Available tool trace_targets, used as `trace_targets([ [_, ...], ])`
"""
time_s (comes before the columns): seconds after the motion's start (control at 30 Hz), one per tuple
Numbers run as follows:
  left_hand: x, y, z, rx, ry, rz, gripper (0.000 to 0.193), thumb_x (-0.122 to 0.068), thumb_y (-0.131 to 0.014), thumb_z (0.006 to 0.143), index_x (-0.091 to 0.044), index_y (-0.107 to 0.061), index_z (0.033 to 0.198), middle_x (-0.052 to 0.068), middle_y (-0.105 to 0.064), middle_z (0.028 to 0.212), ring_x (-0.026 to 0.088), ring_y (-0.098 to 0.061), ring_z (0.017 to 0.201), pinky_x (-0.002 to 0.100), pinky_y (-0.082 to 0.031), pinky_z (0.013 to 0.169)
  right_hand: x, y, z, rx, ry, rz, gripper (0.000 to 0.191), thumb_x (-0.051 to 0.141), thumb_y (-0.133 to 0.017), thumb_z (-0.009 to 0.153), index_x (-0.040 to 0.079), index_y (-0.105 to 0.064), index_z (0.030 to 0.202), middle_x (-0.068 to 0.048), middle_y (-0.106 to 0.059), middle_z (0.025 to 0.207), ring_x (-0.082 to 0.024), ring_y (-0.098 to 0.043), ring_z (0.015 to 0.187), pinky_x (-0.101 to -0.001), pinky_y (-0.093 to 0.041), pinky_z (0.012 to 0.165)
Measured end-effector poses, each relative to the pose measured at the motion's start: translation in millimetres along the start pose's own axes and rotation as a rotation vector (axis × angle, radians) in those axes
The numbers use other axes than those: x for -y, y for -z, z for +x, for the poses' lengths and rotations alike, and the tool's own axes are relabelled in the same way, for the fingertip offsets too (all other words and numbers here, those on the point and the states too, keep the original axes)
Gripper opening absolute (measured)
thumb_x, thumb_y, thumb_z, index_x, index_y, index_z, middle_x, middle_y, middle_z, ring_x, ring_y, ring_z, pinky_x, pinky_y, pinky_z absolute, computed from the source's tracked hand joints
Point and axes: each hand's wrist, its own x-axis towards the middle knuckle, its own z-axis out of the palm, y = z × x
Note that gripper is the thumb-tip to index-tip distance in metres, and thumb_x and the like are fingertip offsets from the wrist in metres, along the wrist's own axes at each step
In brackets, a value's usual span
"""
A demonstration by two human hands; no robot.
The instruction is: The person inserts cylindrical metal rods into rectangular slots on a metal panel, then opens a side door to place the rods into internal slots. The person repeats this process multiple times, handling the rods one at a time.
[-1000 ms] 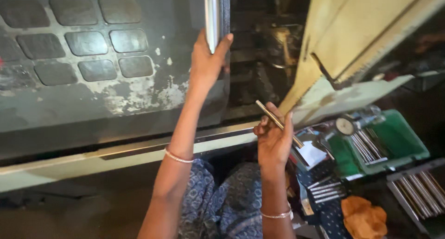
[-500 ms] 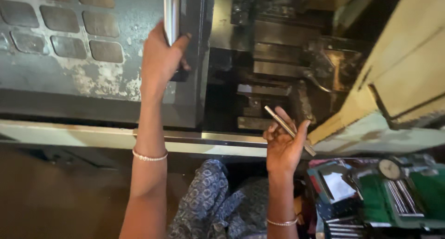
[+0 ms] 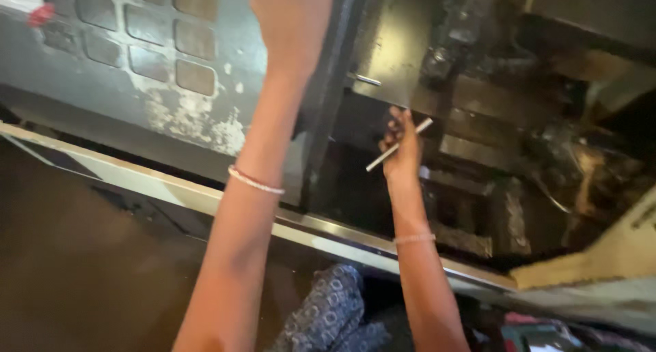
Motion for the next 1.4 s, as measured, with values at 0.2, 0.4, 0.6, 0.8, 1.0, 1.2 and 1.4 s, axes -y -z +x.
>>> trace_targets([
  [0.2,-30,24,-3,0.112,0.098,-0.107,0.028,-0.026,-0.069,0.093,-0.002,-0.061,0.105,0.019,-0.074,0.090,0.046,-0.070,0.083,0.055,-0.056,0.070,-45,-52,85,-0.100,-0.152,-0.053,0.049,0.059,-0.063,0.094,0.013,-0.072,0.109,0.000,-0.056,0.082,-0.014,-0.049,0.062,-0.0316,-0.041,0.054],
  [0.4,-51,45,-6,0.166,0.123,-0.099,0.049,-0.021,-0.068,0.092,-0.003,-0.044,0.129,0.022,-0.074,0.089,0.046,-0.071,0.079,0.055,-0.056,0.067,-49,-56,108,0.008,-0.142,-0.060,0.051,0.060,-0.065,0.092,0.019,-0.068,0.124,-0.003,-0.061,0.099,-0.015,-0.052,0.073,-0.0349,-0.045,0.062],
  [0.6,-57,50,-7,0.186,0.134,-0.070,0.044,-0.024,-0.068,0.093,-0.002,-0.046,0.124,0.022,-0.074,0.091,0.046,-0.071,0.079,0.055,-0.056,0.065,-29,-34,114,-0.094,-0.070,0.484,0.068,0.063,-0.058,0.091,0.008,-0.056,0.132,-0.014,-0.065,0.119,-0.032,-0.068,0.099,-0.0487,-0.060,0.083],
  [0.8,-55,56,-8,0.183,0.141,-0.096,0.030,-0.026,-0.066,0.097,-0.003,-0.054,0.111,0.021,-0.075,0.094,0.045,-0.072,0.085,0.053,-0.058,0.072,-13,-18,120,-0.150,0.064,0.315,0.073,0.075,-0.056,0.090,0.014,-0.054,0.129,-0.013,-0.064,0.117,-0.027,-0.065,0.095,-0.0411,-0.055,0.078],
  [1.0,-56,61,-9,0.193,0.129,-0.084,0.031,-0.025,-0.066,0.097,-0.001,-0.052,0.110,0.022,-0.074,0.095,0.046,-0.071,0.086,0.054,-0.056,0.071,-29,-35,125,0.022,-0.063,0.321,0.062,0.055,-0.066,0.091,0.006,-0.054,0.126,-0.019,-0.065,0.102,-0.034,-0.066,0.080,-0.0466,-0.059,0.070],
  [1.2,-58,63,-11,0.197,0.128,-0.095,0.030,-0.023,-0.066,0.098,-0.001,-0.051,0.111,0.022,-0.074,0.097,0.046,-0.071,0.087,0.054,-0.057,0.072,-24,-55,123,0.046,-0.398,0.189,0.058,0.057,-0.065,0.092,0.007,-0.054,0.119,-0.012,-0.058,0.095,-0.027,-0.058,0.072,-0.0427,-0.052,0.062],
  [1.4,-58,63,-11,0.195,0.119,-0.068,0.030,-0.024,-0.066,0.098,-0.001,-0.051,0.111,0.022,-0.073,0.096,0.046,-0.071,0.084,0.054,-0.057,0.069,-37,-48,98,-0.171,-0.013,-0.053,0.046,0.044,-0.075,0.088,0.009,-0.056,0.111,-0.007,-0.058,0.086,-0.016,-0.045,0.060,-0.0347,-0.039,0.053],
])
